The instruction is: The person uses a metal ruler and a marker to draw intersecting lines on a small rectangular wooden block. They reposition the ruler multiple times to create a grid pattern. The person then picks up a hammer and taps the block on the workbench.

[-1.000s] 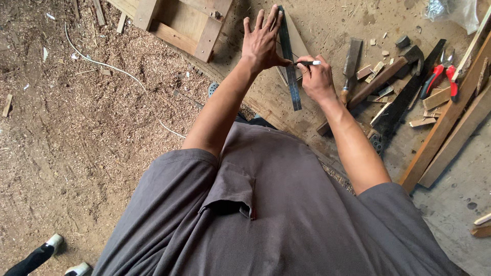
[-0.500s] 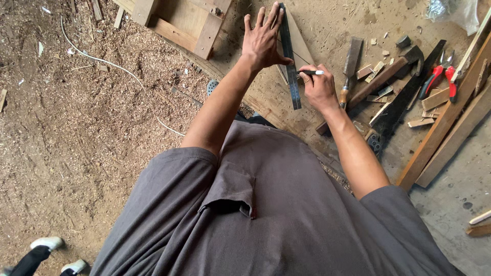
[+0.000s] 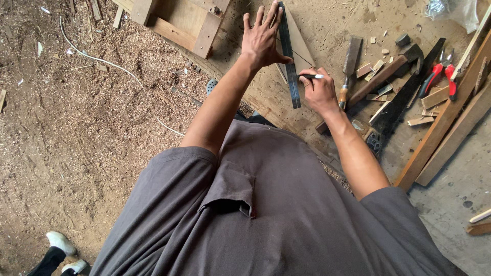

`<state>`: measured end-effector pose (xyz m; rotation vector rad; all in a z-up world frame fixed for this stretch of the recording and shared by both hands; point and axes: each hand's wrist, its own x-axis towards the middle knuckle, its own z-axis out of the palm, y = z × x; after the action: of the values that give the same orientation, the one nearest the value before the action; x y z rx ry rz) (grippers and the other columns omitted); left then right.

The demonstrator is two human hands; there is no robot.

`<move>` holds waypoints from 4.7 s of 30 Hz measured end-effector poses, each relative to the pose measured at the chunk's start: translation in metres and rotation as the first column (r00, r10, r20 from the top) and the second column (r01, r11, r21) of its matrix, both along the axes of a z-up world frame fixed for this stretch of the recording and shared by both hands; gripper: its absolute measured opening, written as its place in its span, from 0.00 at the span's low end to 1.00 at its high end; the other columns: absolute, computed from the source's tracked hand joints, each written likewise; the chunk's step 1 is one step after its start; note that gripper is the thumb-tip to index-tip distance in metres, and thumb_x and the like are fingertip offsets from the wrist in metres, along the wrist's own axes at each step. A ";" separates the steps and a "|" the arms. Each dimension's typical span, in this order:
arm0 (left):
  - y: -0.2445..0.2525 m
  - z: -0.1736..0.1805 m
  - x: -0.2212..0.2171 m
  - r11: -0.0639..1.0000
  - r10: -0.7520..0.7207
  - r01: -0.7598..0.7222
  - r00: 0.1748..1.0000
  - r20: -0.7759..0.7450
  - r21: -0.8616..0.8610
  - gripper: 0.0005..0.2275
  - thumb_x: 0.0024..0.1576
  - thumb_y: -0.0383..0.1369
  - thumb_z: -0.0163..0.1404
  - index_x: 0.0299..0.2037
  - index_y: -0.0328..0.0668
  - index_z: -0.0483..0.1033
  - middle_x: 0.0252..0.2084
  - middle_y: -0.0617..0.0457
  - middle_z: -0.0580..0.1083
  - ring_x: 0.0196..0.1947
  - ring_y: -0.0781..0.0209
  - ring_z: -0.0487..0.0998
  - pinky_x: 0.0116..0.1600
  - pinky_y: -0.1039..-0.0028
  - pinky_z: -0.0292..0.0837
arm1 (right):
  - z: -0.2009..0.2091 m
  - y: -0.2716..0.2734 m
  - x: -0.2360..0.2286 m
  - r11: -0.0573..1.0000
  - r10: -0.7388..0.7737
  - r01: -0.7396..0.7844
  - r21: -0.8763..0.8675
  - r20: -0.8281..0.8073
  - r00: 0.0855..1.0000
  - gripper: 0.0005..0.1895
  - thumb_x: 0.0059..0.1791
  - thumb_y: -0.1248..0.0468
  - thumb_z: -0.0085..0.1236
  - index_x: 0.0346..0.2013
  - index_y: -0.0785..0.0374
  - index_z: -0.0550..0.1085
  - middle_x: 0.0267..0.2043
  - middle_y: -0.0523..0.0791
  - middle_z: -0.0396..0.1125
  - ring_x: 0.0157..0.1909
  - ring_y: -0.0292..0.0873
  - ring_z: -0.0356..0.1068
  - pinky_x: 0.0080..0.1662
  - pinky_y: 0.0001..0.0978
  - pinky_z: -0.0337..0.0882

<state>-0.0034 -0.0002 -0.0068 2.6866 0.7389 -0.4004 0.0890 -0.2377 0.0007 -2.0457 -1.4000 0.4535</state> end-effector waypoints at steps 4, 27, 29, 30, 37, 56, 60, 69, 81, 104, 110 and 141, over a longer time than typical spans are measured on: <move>-0.001 0.004 -0.002 1.000 0.009 -0.009 1.000 0.003 -0.009 0.67 0.35 0.74 0.60 0.78 0.45 0.37 0.80 0.51 0.38 0.79 0.43 0.43 0.76 0.36 0.40 | 0.003 0.000 0.000 1.000 0.003 -0.003 0.015 -0.001 1.000 0.07 0.57 0.64 0.55 0.45 0.65 0.77 0.39 0.53 0.73 0.44 0.56 0.71 0.46 0.46 0.71; 0.000 0.005 -0.001 0.999 0.009 -0.010 1.000 -0.030 -0.035 0.68 0.34 0.75 0.59 0.78 0.45 0.35 0.81 0.51 0.37 0.80 0.43 0.41 0.76 0.36 0.37 | -0.045 0.087 0.049 0.998 0.043 -0.044 0.038 0.017 0.999 0.07 0.60 0.66 0.51 0.44 0.64 0.77 0.37 0.53 0.73 0.39 0.53 0.73 0.42 0.44 0.72; 0.001 0.008 -0.001 0.999 0.009 -0.010 1.000 -0.027 -0.034 0.68 0.34 0.75 0.59 0.78 0.44 0.35 0.81 0.51 0.37 0.80 0.43 0.41 0.76 0.36 0.37 | -0.049 0.102 0.056 0.993 0.041 -0.049 0.111 0.073 0.996 0.06 0.58 0.66 0.53 0.44 0.65 0.77 0.38 0.54 0.73 0.41 0.54 0.73 0.43 0.45 0.72; 0.003 0.009 0.000 0.999 0.009 -0.010 0.999 -0.033 -0.040 0.68 0.34 0.75 0.59 0.78 0.44 0.35 0.81 0.51 0.37 0.80 0.43 0.41 0.76 0.36 0.38 | -0.051 0.111 0.061 0.987 0.038 -0.053 0.149 0.102 0.994 0.06 0.57 0.66 0.54 0.44 0.65 0.77 0.38 0.54 0.73 0.41 0.55 0.73 0.43 0.45 0.72; 0.001 0.015 -0.001 0.998 0.004 -0.007 0.999 -0.044 -0.063 0.67 0.35 0.76 0.58 0.78 0.45 0.36 0.81 0.51 0.36 0.79 0.44 0.42 0.75 0.35 0.39 | -0.067 0.152 0.080 0.994 0.014 -0.026 0.107 0.112 0.994 0.06 0.58 0.65 0.54 0.42 0.63 0.78 0.38 0.52 0.74 0.40 0.52 0.73 0.43 0.45 0.72; 0.000 0.013 0.001 0.999 -0.003 0.001 0.999 -0.054 -0.040 0.67 0.35 0.74 0.60 0.77 0.45 0.34 0.80 0.52 0.35 0.79 0.44 0.42 0.74 0.34 0.39 | -0.045 0.114 0.034 0.896 -0.369 0.352 0.271 0.016 0.929 0.10 0.60 0.60 0.48 0.48 0.60 0.77 0.27 0.46 0.74 0.24 0.39 0.71 0.25 0.34 0.66; -0.006 0.014 -0.001 0.999 0.002 -0.004 0.999 -0.050 -0.041 0.67 0.36 0.74 0.59 0.78 0.45 0.34 0.81 0.52 0.35 0.80 0.44 0.42 0.75 0.32 0.40 | -0.020 0.087 0.013 0.821 -0.432 0.292 0.490 0.201 0.879 0.07 0.60 0.62 0.49 0.49 0.60 0.74 0.40 0.49 0.76 0.37 0.48 0.79 0.36 0.36 0.75; -0.013 -0.029 -0.011 0.995 0.100 -0.101 0.981 0.169 -0.003 0.57 0.45 0.72 0.56 0.76 0.49 0.39 0.78 0.44 0.38 0.77 0.40 0.44 0.71 0.35 0.46 | -0.012 0.019 -0.042 0.877 -0.433 0.370 0.308 0.170 0.885 0.07 0.59 0.61 0.53 0.45 0.63 0.70 0.41 0.52 0.70 0.42 0.55 0.72 0.44 0.46 0.73; -0.081 -0.049 -0.057 0.359 0.826 -0.543 0.563 -0.012 -0.759 0.19 0.61 0.45 0.48 0.48 0.35 0.80 0.26 0.45 0.81 0.15 0.62 0.77 0.28 0.69 0.76 | -0.016 -0.027 -0.057 0.943 -0.318 0.314 0.114 0.016 0.948 0.16 0.48 0.73 0.52 0.49 0.65 0.63 0.38 0.53 0.65 0.40 0.60 0.70 0.41 0.51 0.67; -0.001 -0.076 -0.044 0.830 0.355 -0.236 0.923 0.152 -0.505 0.21 0.63 0.39 0.44 0.65 0.42 0.67 0.49 0.40 0.77 0.48 0.53 0.78 0.57 0.61 0.76 | -0.008 -0.058 -0.054 0.949 -0.282 0.259 0.181 0.111 0.953 0.12 0.48 0.73 0.49 0.46 0.67 0.62 0.38 0.55 0.61 0.40 0.59 0.66 0.42 0.50 0.66; -0.023 -0.076 -0.054 0.836 0.393 -0.187 0.861 0.324 -0.516 0.30 0.56 0.37 0.52 0.68 0.35 0.60 0.56 0.35 0.73 0.57 0.44 0.75 0.65 0.56 0.70 | -0.016 -0.050 -0.066 0.977 -0.214 0.214 0.001 -0.025 0.977 0.13 0.52 0.68 0.56 0.48 0.67 0.64 0.37 0.55 0.66 0.38 0.58 0.70 0.40 0.49 0.69; -0.009 -0.044 -0.058 0.779 0.346 -0.096 0.890 0.297 -0.620 0.36 0.50 0.38 0.62 0.69 0.33 0.63 0.57 0.34 0.74 0.47 0.47 0.81 0.53 0.63 0.78 | -0.049 -0.040 -0.061 0.999 -0.007 0.013 -0.036 0.158 0.987 0.10 0.56 0.61 0.57 0.44 0.66 0.71 0.31 0.49 0.70 0.26 0.44 0.68 0.26 0.34 0.69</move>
<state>-0.0617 -0.0097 -0.0510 1.9598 0.6623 -0.0012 0.0280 -0.2772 -0.0480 -2.1574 -1.4823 0.3212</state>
